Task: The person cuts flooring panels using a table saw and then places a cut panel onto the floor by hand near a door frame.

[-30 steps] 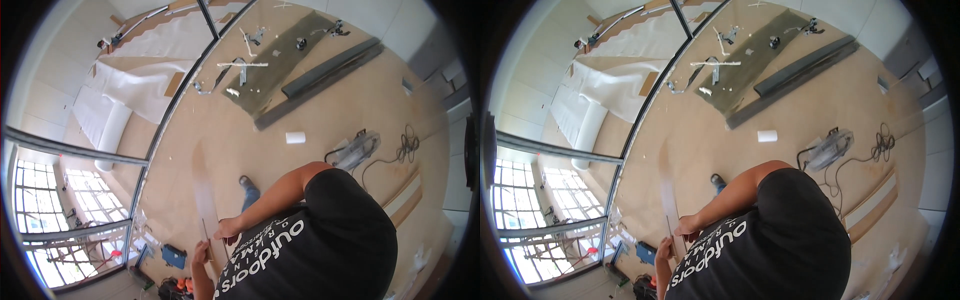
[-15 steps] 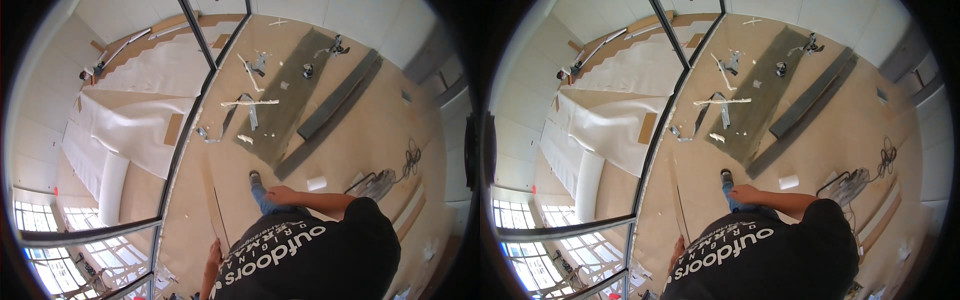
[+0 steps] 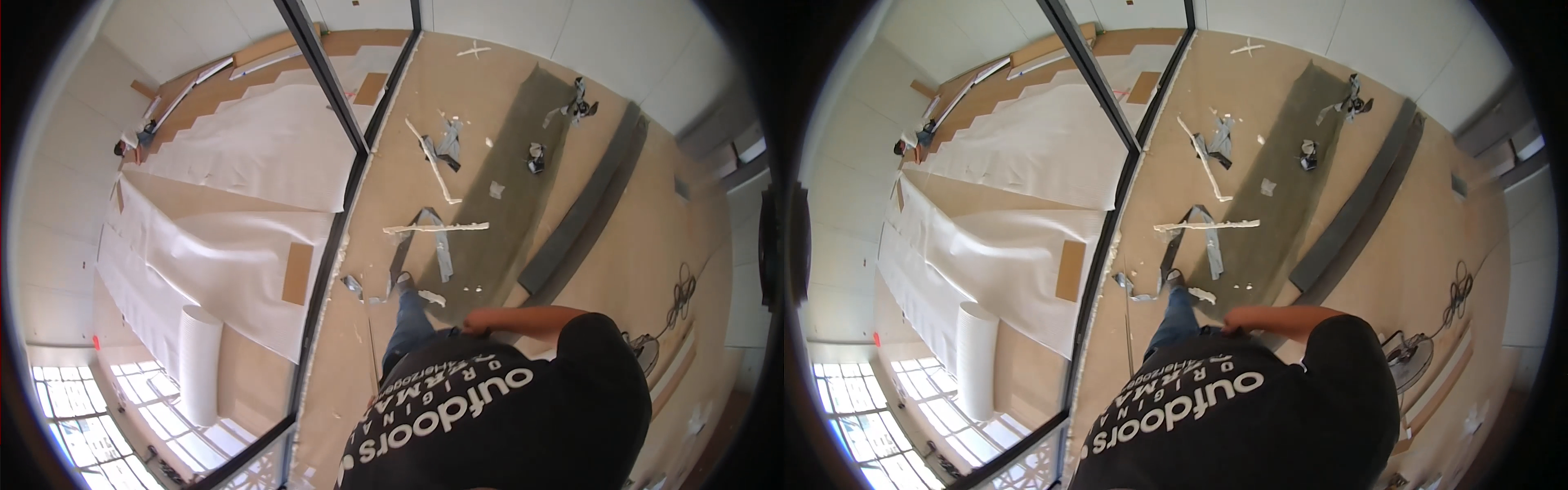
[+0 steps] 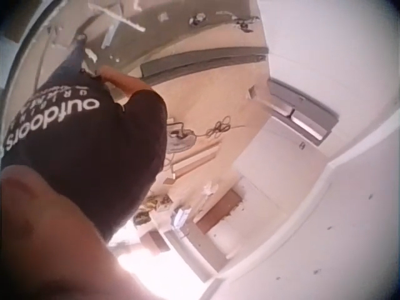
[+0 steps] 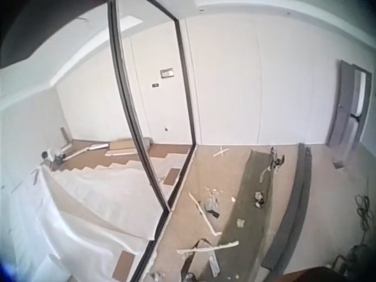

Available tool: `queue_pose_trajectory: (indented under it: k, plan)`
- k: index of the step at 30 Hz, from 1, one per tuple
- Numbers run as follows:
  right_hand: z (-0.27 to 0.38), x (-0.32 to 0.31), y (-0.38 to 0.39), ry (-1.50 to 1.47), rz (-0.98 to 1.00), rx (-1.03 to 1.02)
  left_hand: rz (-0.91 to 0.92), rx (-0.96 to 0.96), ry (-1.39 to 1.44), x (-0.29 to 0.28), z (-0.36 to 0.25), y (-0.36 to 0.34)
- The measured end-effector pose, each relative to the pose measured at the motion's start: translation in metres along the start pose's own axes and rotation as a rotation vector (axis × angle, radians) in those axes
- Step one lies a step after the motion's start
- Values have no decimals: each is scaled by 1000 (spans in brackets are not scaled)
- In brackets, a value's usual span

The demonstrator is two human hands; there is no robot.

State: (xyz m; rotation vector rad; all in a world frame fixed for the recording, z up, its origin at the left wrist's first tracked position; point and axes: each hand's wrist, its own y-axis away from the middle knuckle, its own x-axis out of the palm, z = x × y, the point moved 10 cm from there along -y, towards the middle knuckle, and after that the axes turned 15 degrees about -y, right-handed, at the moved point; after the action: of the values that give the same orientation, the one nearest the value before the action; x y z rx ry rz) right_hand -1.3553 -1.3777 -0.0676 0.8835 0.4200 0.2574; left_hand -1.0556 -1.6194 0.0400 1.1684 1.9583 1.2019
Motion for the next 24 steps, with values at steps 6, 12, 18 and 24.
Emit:
queue_pose_trajectory:
  k: [6,12,18,24]
  plan:
    - [-27,-243,25,-395,-613,163,33,34,-184,-18,-274,-118]
    - [-18,-439,24,-711,-574,-121,74,55,-355,26,-521,-234]
    - [-128,-665,-55,-708,-637,-335,71,-13,-362,97,-679,-330]
    - [-190,-863,-61,-421,-312,-1,1,-111,-276,147,-818,-360]
